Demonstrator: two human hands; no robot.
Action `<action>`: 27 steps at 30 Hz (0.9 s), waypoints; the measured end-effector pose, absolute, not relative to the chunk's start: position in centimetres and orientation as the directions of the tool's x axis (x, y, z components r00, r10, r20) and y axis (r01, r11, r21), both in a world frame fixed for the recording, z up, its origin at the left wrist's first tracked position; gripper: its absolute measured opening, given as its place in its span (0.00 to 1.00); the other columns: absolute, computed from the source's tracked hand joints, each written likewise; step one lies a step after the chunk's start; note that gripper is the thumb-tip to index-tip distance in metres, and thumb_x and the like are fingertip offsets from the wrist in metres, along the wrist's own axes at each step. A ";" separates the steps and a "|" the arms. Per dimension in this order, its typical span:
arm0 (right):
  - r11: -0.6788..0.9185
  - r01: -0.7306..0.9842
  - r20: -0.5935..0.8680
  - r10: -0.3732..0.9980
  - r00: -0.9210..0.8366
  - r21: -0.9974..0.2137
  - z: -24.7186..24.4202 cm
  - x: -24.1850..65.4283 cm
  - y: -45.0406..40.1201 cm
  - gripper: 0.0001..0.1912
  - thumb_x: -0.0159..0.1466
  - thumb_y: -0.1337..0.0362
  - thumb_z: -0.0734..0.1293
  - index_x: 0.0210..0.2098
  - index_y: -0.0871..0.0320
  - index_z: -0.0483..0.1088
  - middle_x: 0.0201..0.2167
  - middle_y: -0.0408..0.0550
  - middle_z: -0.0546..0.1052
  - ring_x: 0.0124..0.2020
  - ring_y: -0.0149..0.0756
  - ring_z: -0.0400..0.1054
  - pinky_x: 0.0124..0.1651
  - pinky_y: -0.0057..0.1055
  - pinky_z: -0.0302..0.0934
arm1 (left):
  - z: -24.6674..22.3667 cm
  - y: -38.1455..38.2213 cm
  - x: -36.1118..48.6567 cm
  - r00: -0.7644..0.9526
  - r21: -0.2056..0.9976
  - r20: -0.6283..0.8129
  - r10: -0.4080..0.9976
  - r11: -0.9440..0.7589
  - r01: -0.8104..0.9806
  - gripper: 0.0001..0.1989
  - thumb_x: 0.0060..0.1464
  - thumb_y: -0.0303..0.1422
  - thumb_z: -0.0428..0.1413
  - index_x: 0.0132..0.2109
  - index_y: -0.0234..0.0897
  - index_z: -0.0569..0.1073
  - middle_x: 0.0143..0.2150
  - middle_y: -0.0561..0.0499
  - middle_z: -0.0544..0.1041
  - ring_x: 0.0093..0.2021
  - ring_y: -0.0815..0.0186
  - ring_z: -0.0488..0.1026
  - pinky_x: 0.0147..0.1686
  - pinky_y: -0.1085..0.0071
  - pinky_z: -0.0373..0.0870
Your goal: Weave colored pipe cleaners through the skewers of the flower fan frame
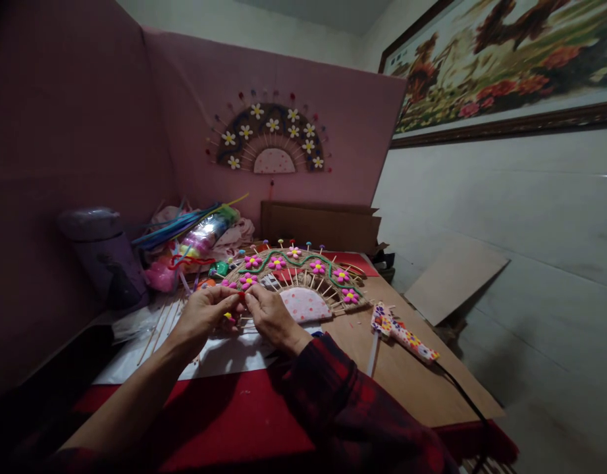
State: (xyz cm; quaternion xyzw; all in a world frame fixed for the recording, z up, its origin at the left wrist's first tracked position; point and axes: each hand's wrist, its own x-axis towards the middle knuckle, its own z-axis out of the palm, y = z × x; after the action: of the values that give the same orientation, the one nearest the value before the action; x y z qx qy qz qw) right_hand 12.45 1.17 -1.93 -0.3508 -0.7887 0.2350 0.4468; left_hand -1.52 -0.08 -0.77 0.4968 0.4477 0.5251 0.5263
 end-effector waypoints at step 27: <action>0.562 0.165 0.464 0.788 -0.406 -0.810 -2.2 12.4 1.2 0.10 0.62 0.63 0.57 0.25 0.58 0.58 0.22 0.38 0.59 0.24 0.27 0.52 0.27 0.25 0.49 | -0.9 0.0 -1.6 0.098 0.980 0.198 0.975 -0.199 -0.002 0.10 0.43 0.36 0.56 0.27 0.33 0.66 0.13 0.58 0.66 0.11 0.76 0.57 0.12 0.78 0.51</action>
State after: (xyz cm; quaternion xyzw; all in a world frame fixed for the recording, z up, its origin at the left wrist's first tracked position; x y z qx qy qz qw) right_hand 12.42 1.19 -2.17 -0.3124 -0.7626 0.3482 0.4468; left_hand -1.55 -0.03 -0.88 0.5732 0.4245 0.5206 0.4693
